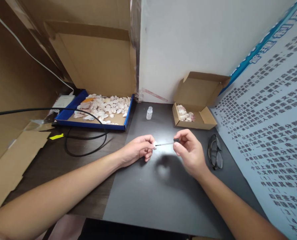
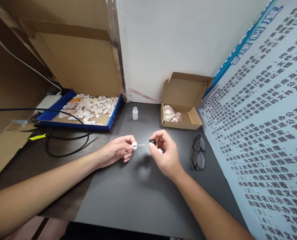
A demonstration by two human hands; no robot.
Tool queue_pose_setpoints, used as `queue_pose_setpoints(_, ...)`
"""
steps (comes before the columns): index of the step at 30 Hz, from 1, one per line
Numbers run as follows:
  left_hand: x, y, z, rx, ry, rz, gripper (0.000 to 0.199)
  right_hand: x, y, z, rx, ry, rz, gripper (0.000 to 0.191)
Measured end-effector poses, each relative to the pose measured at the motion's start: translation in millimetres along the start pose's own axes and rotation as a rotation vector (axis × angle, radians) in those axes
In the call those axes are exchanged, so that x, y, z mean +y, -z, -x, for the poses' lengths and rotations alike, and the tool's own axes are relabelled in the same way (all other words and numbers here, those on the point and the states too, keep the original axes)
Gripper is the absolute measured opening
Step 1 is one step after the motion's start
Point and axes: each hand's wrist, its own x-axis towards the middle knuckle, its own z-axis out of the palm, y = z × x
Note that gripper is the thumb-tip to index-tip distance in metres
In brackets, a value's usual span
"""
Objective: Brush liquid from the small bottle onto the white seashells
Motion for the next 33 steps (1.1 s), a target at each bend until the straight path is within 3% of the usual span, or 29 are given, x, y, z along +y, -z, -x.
queue_pose_setpoints(12,-1.1,1.5,-0.5,-0.013,-0.008,-0.003,0.015,-0.8,-1.9,0.2,-0.009,-0.038,0.046,0.011)
queue_pose_setpoints(22,-0.8,0.7,-0.2,-0.008,-0.005,0.000,0.016,1.7,-0.6,0.1,0.000,-0.041,-0.057,0.007)
queue_pose_setpoints(26,0.2,-0.6,0.3,0.005,-0.001,0.002,0.015,2.8,-0.2,0.9,-0.011,-0.030,0.046,0.010)
queue_pose_setpoints(30,0.4,-0.6,0.3,0.007,0.002,0.002,0.017,2.8,0.1,0.2,-0.006,-0.048,-0.066,0.007)
queue_pose_setpoints(33,0.3,-0.3,0.2,0.006,0.005,0.000,0.017,2.4,0.4,-0.4,0.007,-0.042,0.014,0.010)
